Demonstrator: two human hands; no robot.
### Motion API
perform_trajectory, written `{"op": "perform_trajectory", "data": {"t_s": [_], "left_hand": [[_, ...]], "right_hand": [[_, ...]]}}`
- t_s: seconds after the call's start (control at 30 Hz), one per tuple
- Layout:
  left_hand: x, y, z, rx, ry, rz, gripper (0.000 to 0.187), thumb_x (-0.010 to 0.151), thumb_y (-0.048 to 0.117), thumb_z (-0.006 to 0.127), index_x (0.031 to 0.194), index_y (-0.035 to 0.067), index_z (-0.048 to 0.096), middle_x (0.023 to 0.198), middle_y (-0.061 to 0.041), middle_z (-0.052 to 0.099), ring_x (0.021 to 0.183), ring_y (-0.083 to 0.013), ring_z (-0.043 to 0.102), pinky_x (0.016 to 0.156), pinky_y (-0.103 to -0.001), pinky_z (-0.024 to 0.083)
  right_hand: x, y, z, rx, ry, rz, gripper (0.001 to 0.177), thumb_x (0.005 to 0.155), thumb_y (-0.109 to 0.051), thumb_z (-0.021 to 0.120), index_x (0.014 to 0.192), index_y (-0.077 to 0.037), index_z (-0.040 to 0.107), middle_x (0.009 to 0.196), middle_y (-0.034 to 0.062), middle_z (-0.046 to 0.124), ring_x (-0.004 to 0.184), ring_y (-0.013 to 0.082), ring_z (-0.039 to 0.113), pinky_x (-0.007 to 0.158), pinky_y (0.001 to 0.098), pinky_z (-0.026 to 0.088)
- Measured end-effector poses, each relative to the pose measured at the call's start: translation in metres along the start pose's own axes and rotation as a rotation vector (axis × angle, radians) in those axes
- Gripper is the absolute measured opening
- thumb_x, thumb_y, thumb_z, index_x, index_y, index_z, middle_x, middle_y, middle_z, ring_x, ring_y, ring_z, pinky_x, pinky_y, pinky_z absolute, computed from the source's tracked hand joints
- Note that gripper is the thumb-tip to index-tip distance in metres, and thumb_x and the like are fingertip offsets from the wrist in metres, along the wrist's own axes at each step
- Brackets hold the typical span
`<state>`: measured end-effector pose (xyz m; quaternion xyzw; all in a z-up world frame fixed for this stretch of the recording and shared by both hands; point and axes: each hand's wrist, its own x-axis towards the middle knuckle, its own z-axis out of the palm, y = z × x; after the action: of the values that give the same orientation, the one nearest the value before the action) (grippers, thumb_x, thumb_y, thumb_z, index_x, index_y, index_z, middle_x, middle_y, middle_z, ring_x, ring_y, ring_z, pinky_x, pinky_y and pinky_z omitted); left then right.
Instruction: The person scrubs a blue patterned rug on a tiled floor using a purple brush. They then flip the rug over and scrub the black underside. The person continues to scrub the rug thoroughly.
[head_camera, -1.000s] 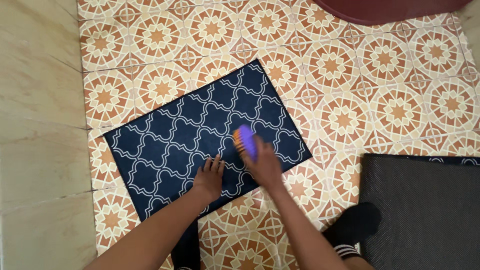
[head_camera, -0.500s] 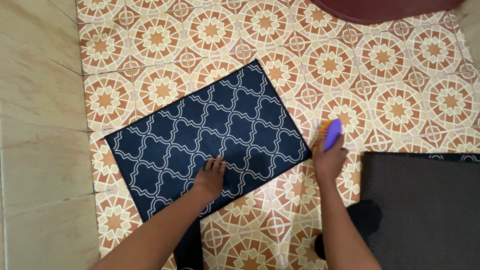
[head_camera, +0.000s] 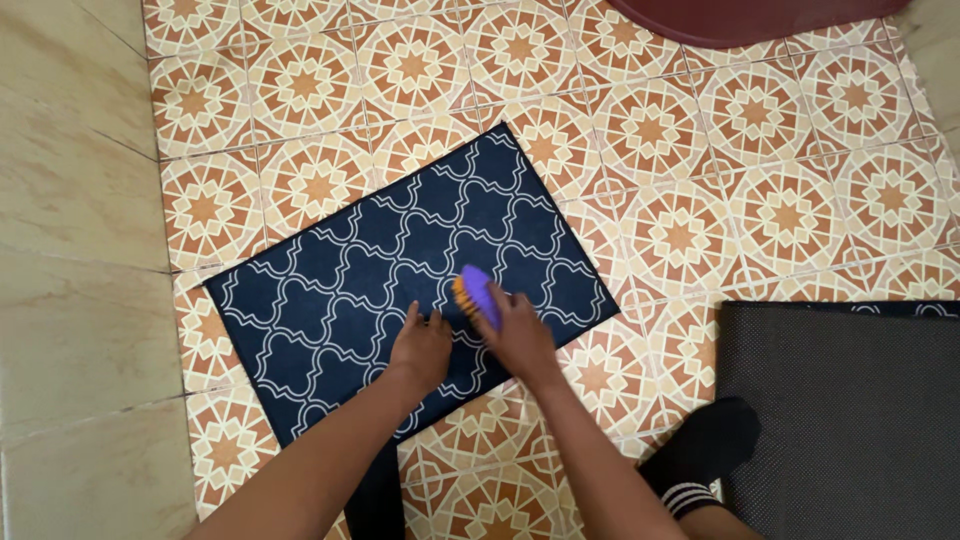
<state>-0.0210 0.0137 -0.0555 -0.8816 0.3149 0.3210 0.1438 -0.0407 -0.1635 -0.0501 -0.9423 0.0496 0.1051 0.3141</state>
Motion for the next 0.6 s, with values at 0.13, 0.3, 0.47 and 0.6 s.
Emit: {"op": "perform_trajectory", "data": {"t_s": [0.13,0.3,0.47,0.6], "left_hand": [[0.010,0.000,0.018,-0.054,-0.026,0.026,0.065,0.099,0.023,0.053,0.154,-0.006,0.033,0.161,-0.030,0.031,0.136,-0.0360,0.051,0.120,-0.047,0.028],[0.013,-0.002,0.028,-0.068,-0.017,0.021,0.066,0.098,0.020,0.055,0.155,-0.004,0.031,0.163,-0.029,0.027,0.139,-0.0378,0.048,0.117,-0.044,0.033],[0.008,-0.004,0.023,-0.061,-0.037,0.036,0.072,0.097,0.022,0.057,0.157,-0.004,0.028,0.164,-0.029,0.026,0.141,-0.0369,0.046,0.119,-0.043,0.032],[0.001,-0.004,0.018,-0.154,-0.070,0.004,0.079,0.095,0.024,0.062,0.159,-0.001,0.024,0.167,-0.025,0.021,0.146,-0.0385,0.037,0.120,-0.044,0.031]], "right_hand": [[0.012,0.069,-0.032,-0.146,0.184,0.159,0.070,0.092,-0.043,0.063,0.156,-0.021,0.043,0.117,0.0265,0.060,0.101,0.0428,0.066,0.086,0.0522,0.056],[0.011,0.126,-0.083,-0.148,0.443,0.495,0.072,0.101,-0.050,0.061,0.158,-0.014,0.038,0.120,0.0324,0.055,0.103,0.0463,0.061,0.086,0.0547,0.053],[0.016,0.083,-0.071,0.084,0.401,0.417,0.075,0.096,-0.050,0.061,0.157,-0.011,0.039,0.123,0.0289,0.056,0.106,0.0434,0.063,0.091,0.0523,0.052],[0.005,0.007,-0.014,0.183,0.182,-0.025,0.066,0.097,-0.045,0.063,0.150,-0.010,0.047,0.127,0.0238,0.060,0.113,0.0384,0.063,0.095,0.0459,0.052]]}}
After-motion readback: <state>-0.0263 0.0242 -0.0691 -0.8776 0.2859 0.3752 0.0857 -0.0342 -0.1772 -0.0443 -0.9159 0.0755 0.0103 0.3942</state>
